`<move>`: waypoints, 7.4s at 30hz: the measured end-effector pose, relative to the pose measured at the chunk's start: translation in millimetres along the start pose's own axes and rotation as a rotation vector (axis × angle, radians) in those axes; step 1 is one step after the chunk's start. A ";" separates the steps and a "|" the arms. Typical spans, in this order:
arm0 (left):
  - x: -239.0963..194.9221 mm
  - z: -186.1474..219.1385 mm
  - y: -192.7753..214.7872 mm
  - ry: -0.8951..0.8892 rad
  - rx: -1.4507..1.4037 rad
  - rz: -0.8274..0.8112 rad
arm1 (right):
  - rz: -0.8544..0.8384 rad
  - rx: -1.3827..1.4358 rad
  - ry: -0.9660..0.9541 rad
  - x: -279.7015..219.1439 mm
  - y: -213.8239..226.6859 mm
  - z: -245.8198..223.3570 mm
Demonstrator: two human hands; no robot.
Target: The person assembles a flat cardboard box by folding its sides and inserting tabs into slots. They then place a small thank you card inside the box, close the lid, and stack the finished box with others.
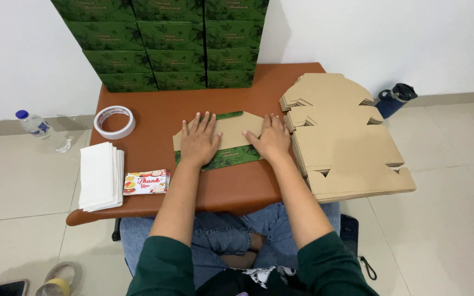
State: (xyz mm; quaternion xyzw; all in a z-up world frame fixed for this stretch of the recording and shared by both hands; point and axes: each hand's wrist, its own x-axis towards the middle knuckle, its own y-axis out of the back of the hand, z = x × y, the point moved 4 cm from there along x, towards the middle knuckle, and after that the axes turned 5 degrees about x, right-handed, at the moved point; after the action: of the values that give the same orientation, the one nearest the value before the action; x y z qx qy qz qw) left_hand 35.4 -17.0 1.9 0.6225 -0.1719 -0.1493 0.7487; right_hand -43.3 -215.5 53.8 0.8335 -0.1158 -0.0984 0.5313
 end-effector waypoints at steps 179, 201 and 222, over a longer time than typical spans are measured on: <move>-180.7 -44.0 127.7 0.151 0.151 0.832 | -0.011 0.161 0.440 -93.1 22.7 21.0; -161.5 77.4 62.9 -0.287 -0.146 -0.138 | -0.187 0.083 0.442 -150.8 55.5 20.5; -152.0 111.1 48.4 -0.246 0.120 -0.167 | 0.172 0.261 0.575 -150.0 -8.9 13.4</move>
State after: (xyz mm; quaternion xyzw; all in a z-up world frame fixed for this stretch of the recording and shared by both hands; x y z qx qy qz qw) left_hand -149.6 -39.7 57.0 0.6553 -0.2185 -0.2754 0.6685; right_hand -189.4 -178.8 46.2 0.8753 -0.0427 0.2021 0.4372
